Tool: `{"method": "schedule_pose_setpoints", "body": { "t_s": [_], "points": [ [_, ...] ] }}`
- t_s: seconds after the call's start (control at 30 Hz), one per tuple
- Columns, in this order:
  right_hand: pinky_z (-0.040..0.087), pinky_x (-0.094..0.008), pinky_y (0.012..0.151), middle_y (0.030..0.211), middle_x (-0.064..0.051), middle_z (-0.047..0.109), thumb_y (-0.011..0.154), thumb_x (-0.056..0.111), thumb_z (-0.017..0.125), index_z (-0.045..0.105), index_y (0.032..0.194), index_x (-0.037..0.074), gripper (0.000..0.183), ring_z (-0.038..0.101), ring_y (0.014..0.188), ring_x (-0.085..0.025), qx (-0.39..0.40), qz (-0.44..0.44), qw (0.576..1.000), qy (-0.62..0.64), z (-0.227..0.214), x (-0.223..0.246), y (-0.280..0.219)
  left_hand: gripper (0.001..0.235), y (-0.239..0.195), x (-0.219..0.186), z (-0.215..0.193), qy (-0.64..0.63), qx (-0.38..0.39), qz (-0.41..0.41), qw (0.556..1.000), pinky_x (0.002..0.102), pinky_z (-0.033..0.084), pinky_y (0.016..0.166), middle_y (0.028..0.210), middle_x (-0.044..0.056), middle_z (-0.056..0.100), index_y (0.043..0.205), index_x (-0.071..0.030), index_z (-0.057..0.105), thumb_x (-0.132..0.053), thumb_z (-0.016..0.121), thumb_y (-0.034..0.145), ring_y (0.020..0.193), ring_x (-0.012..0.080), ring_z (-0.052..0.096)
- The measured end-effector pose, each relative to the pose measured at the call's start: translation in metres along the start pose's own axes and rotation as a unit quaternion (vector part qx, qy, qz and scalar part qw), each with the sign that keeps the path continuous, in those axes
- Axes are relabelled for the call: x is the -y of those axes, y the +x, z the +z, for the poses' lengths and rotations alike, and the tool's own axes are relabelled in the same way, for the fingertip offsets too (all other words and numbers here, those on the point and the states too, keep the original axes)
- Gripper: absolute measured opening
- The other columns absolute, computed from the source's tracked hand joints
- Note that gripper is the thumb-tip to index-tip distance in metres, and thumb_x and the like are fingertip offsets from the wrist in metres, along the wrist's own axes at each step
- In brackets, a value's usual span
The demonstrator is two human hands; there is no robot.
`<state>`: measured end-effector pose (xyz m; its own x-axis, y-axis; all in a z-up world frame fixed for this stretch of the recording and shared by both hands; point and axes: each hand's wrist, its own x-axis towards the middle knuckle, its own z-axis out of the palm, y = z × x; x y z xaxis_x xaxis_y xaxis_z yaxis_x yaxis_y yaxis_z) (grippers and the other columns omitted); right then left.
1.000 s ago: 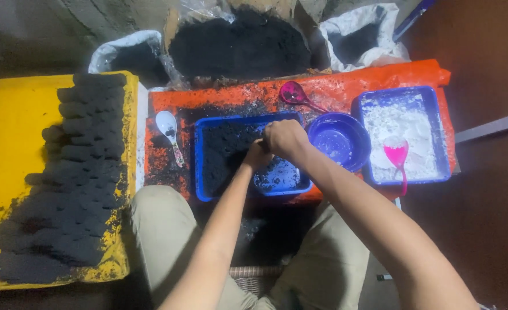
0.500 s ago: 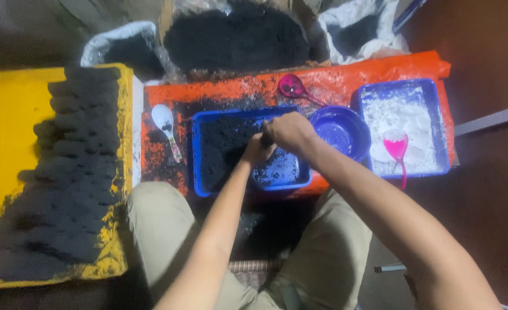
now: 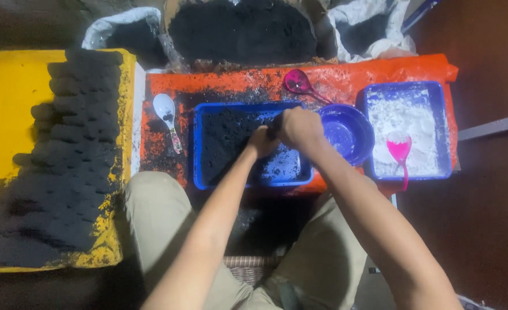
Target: The person mixes a dark granular material in a blue tray, packs it into a cylindrical metal mold, and ejects the formed patty onto a yellow tray. They repeat this process, arranging the finished patties in rows on the tray.
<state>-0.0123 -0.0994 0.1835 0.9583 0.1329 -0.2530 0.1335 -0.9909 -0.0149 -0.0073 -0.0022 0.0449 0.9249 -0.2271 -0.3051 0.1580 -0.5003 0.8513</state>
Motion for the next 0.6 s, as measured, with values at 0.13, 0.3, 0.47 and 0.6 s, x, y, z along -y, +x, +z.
{"method": "schedule_pose_setpoints", "body": {
  "t_s": [0.13, 0.3, 0.47, 0.6],
  "points": [
    [0.049, -0.045, 0.054, 0.062, -0.015, 0.061, 0.066, 0.014, 0.053, 0.062, 0.075, 0.005, 0.015, 0.062, 0.066, -0.033, -0.013, 0.004, 0.999, 0.050, -0.043, -0.011, -0.037, 0.014, 0.006, -0.017, -0.013, 0.164, -0.015, 0.028, 0.986, 0.043, 0.038, 0.087, 0.073, -0.005, 0.063, 0.075, -0.027, 0.061, -0.034, 0.054, 0.066, 0.089, 0.0213, 0.059],
    [0.043, -0.053, 0.074, 0.088, -0.028, 0.058, 0.064, 0.006, 0.056, 0.051, 0.100, -0.003, 0.037, 0.054, 0.086, -0.046, 0.021, -0.029, 0.975, 0.221, -0.069, -0.018, -0.076, 0.039, -0.007, -0.022, -0.033, 0.375, -0.073, 0.225, 0.896, 0.043, 0.048, 0.069, 0.079, 0.008, 0.062, 0.095, -0.012, 0.057, -0.019, 0.068, 0.058, 0.075, 0.0263, 0.062],
    [0.045, -0.050, 0.078, 0.101, -0.023, 0.056, 0.063, 0.003, 0.061, 0.045, 0.112, -0.002, 0.052, 0.054, 0.090, -0.042, 0.057, -0.072, 0.982, 0.167, -0.027, -0.010, -0.065, 0.034, -0.030, -0.020, -0.058, 0.457, -0.092, 0.267, 0.843, 0.039, 0.047, 0.064, 0.075, 0.011, 0.060, 0.094, -0.009, 0.056, -0.013, 0.065, 0.062, 0.072, 0.0278, 0.060],
    [0.051, -0.044, 0.061, 0.086, -0.012, 0.061, 0.058, 0.019, 0.068, 0.054, 0.101, 0.006, 0.047, 0.061, 0.073, -0.034, -0.051, -0.104, 0.992, 0.051, 0.044, -0.020, -0.029, 0.019, -0.044, -0.028, -0.067, 0.487, -0.142, 0.287, 0.813, 0.034, 0.046, 0.055, 0.063, 0.006, 0.058, 0.085, -0.009, 0.060, -0.008, 0.058, 0.066, 0.059, 0.0237, 0.060]
  ]
}}
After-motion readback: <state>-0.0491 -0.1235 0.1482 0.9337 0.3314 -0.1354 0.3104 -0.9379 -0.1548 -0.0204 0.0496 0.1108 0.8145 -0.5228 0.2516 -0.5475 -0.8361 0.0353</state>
